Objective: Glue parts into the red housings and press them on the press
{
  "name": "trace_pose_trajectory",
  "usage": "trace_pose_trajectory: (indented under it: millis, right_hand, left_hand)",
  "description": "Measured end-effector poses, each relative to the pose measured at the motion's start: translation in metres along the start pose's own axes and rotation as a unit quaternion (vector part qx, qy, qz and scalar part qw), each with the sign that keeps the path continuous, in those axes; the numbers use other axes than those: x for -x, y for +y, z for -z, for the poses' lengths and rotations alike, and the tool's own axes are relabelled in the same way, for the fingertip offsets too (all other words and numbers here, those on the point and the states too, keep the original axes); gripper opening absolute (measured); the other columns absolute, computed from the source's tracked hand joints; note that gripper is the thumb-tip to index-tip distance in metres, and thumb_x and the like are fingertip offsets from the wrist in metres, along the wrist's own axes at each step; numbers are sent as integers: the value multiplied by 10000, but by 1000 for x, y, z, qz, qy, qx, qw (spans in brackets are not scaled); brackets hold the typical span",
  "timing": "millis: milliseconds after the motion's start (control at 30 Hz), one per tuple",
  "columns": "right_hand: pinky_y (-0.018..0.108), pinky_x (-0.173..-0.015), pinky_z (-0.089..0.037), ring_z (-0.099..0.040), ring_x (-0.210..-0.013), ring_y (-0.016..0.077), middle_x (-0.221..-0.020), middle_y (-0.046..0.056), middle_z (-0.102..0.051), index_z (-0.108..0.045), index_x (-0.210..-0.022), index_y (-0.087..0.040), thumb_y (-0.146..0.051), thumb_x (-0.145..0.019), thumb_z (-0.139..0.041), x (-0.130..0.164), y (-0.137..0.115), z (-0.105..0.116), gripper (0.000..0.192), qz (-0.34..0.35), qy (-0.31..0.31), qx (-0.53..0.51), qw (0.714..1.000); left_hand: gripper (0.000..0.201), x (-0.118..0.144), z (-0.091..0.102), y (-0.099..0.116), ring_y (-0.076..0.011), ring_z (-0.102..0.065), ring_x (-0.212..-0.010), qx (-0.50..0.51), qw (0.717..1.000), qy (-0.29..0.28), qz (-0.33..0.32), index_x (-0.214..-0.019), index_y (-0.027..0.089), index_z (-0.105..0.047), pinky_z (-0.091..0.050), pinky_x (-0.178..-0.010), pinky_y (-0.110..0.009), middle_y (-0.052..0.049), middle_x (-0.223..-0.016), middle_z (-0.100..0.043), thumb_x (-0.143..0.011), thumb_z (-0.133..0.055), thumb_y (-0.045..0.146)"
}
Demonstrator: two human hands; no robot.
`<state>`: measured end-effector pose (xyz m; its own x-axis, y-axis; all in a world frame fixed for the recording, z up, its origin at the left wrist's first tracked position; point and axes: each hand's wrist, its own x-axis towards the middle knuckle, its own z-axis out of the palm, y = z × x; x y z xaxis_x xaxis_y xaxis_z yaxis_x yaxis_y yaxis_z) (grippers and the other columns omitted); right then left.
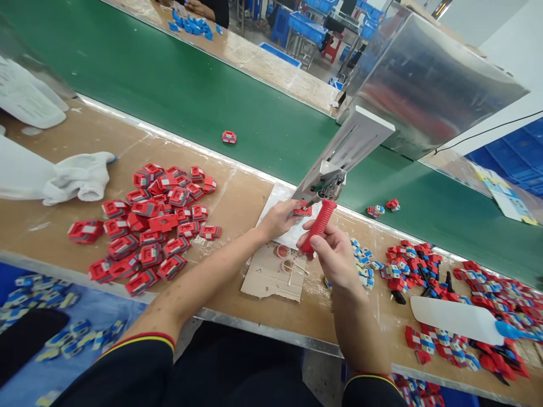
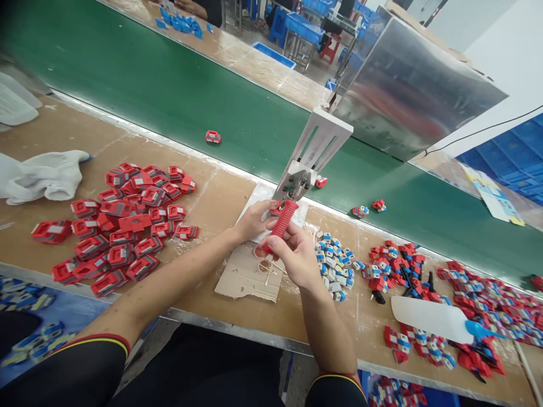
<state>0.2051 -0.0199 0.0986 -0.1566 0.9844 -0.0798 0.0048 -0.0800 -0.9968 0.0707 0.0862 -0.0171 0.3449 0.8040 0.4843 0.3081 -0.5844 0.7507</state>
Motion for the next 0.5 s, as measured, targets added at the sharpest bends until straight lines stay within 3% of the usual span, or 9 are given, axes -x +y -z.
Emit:
trace_pose_trajectory:
  millis: [133,233,300,367,400,433,467,500]
  right_hand:
    - [287,-599,-516,-606,-617,134,-842,34,-742,-690,-986,-211,-604,-863,-726,-24,32,1,414,59,78,137,986]
    - [313,-674,-552,-667,-724,168,-944,63,-772,-706,-1041,-209,-597,-882,-673,-28,36,7,420,76,63,196,976]
    - [311,-687,-563,-693,-805,184,-1067,83,-781,-704,-1144,-220,-572,-887,-671,-13,28,23,437,100,84,217,967]
    - [317,-721,-576,-699,-860,190,-1132,89,-765,-696,-1185,-236,-546,-914,-654,22,23,48,414,138,204,247,937]
    - [327,-755,-584,-700,-881,195,-1119,87,-755,-696,-1159,-239,-544,-927,-638,46,23,63,387,148,307,264,902]
    - [342,-797,-590,-700,-909,205,-1089,85,-742,-691,-1120,-238,-552,-935,-616,73,25,79,372,147,425,279,848]
    - [363,-843,-592,-699,-948,221,-1066,88,-723,-675,-1084,-232,-565,-944,-583,102,29,96,373,136,542,286,779]
    - [382,-874,-591,-696,-973,235,-1049,88,-703,-650,-1068,-229,-590,-940,-545,130,35,114,398,108,656,284,691]
  left_hand:
    - [249,1,-1,-7,-217,-775,-1060,-24,1000,7,0,-1122,208,-699,-617,-963,-364,-74,-1162,-807,-889,-733,129]
    - [230,2,1,-6,-229,-780,-1021,-28,999,9,-17,-1120,193,-681,-636,-923,-382,-90,-1131,-809,-892,-717,187]
    - [194,-1,5,-3,-241,-780,-994,-21,999,10,-34,-1104,191,-669,-645,-892,-398,-102,-1099,-806,-922,-678,258]
    - [191,-6,13,-1,-245,-777,-914,-13,999,15,-49,-1070,210,-663,-647,-823,-399,-86,-1027,-798,-949,-633,354]
    - [229,-7,19,-1,-253,-777,-911,-10,998,13,-56,-1080,211,-661,-647,-813,-410,-75,-1028,-793,-951,-625,396]
    - [287,-7,27,-1,-276,-775,-941,-10,998,14,-60,-1109,200,-660,-648,-816,-438,-73,-1059,-787,-936,-644,429]
    - [369,-3,37,0,-300,-768,-941,-13,998,21,-64,-1134,193,-658,-648,-779,-457,-80,-1078,-782,-889,-701,465]
    - [419,5,49,1,-307,-760,-926,-26,997,37,-60,-1183,196,-654,-642,-749,-463,-94,-1113,-779,-880,-722,477]
